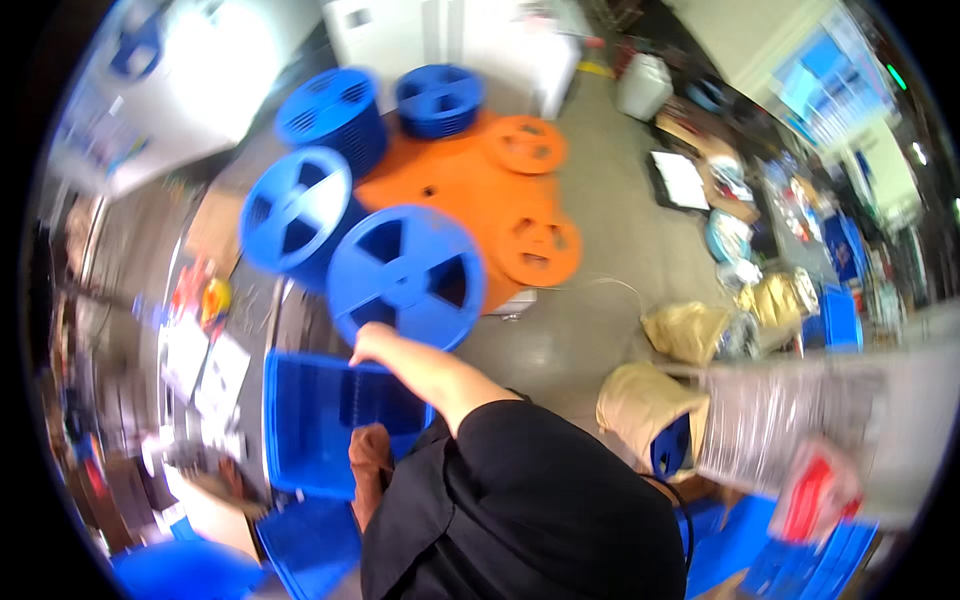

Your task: The person wipes the surface of blue plastic spools with a brown cloth. They pick up each spool from a stack, wipe it thoroughly, and place it into a blue plastic bin. The process is repeated for multiple spools in a continuous sequence.

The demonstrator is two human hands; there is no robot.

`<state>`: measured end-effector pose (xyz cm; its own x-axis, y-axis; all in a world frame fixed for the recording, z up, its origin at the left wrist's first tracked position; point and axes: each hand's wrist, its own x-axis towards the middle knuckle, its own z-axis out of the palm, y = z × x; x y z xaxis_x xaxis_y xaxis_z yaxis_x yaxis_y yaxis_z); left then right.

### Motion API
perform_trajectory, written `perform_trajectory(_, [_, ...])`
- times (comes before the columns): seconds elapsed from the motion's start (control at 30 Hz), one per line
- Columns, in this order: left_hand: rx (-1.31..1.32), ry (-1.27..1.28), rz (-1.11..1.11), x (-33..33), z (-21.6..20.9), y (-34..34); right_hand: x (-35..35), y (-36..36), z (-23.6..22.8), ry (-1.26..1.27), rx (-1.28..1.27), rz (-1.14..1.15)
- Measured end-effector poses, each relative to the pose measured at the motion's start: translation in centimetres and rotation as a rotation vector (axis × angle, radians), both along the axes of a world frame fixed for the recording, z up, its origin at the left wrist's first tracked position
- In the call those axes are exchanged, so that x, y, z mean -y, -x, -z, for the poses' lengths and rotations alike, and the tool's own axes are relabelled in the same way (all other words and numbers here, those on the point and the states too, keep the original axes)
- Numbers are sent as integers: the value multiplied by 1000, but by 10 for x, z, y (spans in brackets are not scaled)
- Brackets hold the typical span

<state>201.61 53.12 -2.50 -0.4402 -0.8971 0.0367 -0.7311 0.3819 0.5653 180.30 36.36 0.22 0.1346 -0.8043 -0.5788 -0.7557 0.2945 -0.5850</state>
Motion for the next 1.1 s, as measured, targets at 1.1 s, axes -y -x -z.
perform_trajectory(1.1, [-406,-36,-683,-123,-222,-135,-85,50,-55,315,194,531])
